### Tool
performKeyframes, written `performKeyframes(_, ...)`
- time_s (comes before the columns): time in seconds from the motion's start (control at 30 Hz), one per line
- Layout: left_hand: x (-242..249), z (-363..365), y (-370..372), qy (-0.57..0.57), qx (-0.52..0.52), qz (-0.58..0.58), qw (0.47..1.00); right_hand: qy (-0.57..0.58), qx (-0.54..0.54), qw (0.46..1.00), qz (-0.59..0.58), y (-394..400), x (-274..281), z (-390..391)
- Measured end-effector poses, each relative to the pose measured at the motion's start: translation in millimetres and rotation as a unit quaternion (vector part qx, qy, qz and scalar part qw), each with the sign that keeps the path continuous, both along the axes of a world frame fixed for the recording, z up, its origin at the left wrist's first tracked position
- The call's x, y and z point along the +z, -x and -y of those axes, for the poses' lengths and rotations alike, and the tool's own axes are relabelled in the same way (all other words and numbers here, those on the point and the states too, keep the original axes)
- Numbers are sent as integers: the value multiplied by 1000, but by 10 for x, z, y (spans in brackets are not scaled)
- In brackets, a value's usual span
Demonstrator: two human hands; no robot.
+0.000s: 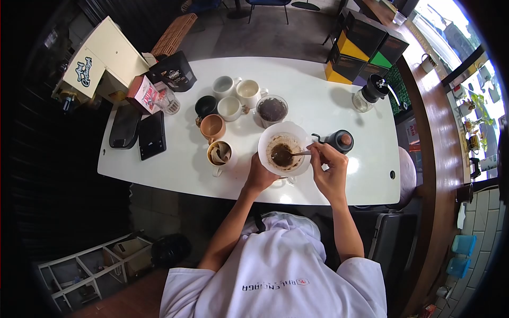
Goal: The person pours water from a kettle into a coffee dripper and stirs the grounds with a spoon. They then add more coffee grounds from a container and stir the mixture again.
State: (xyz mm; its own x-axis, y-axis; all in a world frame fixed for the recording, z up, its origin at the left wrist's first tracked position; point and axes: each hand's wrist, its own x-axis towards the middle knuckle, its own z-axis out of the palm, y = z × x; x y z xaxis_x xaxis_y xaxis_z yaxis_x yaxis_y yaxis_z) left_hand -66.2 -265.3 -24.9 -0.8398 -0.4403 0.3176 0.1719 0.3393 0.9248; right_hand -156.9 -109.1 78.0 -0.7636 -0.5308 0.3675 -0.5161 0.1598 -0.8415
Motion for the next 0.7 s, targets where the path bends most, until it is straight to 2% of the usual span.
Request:
performKeyframes(0.17, 24, 4, 8, 11, 3, -13, 1000, 4, -9, 999, -46, -16, 22, 15)
performKeyframes(0.7, -30, 6, -9, -8, -17, 23, 1000, 15, -19, 999, -23, -12, 29, 5)
